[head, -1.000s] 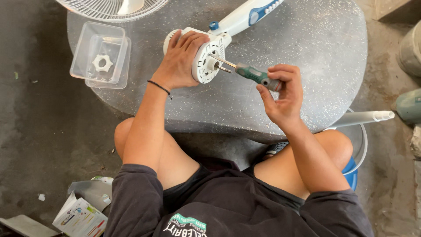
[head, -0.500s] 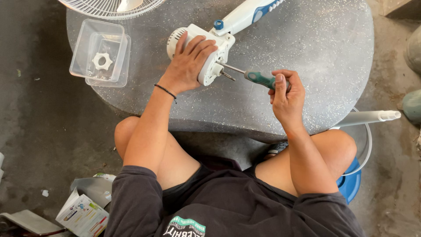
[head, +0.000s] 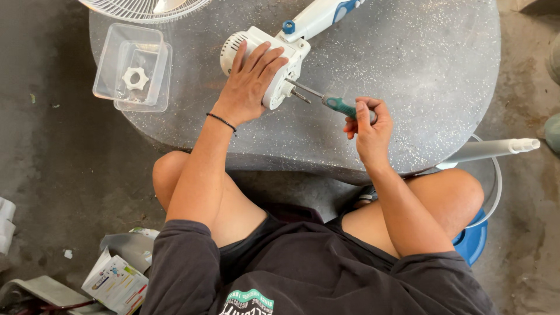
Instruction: The person removes the front grille and fan blade from an electric fan, then uses a screwdriver to loosen screws on the motor housing. The person places the removed parts on the table and continues to work on the motor assembly.
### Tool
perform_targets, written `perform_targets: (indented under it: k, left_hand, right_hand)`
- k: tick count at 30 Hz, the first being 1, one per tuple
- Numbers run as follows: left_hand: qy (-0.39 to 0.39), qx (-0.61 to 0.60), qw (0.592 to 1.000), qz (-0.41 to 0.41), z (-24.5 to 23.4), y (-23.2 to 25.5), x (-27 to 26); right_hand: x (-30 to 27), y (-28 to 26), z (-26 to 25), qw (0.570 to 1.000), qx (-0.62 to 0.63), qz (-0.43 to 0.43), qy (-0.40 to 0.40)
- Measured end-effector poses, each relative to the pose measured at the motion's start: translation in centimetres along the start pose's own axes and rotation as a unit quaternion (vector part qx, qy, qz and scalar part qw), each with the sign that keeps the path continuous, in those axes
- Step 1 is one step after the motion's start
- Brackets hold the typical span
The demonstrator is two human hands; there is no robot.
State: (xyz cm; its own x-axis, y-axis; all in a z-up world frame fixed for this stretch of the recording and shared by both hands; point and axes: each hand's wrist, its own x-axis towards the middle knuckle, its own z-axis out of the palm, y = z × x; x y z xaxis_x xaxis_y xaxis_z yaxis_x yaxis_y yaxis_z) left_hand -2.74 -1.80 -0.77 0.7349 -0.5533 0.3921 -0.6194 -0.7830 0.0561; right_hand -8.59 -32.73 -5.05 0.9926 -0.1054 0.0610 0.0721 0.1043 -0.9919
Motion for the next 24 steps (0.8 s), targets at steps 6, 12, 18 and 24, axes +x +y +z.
perform_targets:
  k: [6, 12, 18, 24]
  left_hand:
    - [-0.007, -0.184, 0.983, -0.013, -1.6, 0.6, -0.6]
    - [0.150, -0.078, 0.986, -0.004, 0.6, 1.8, -0.4]
    - [0.190, 0.072, 0.979, -0.020, 3.3, 3.7, 0.3]
    - [0.196, 0.072, 0.978, -0.018, 3.8, 3.7, 0.4]
  right_hand:
    - [-0.7, 0.7, -0.3, 1.000, -0.013, -0.020, -0.012]
    - [-1.3, -0.2, -0.2, 0.996, -0.047, -0.068, -0.034]
    - [-1.4, -0.3, -0.1, 0.989, -0.016, -0.130, -0.066]
    - [-1.1, -0.3, -0.1, 0.997, 0.044, -0.051, -0.044]
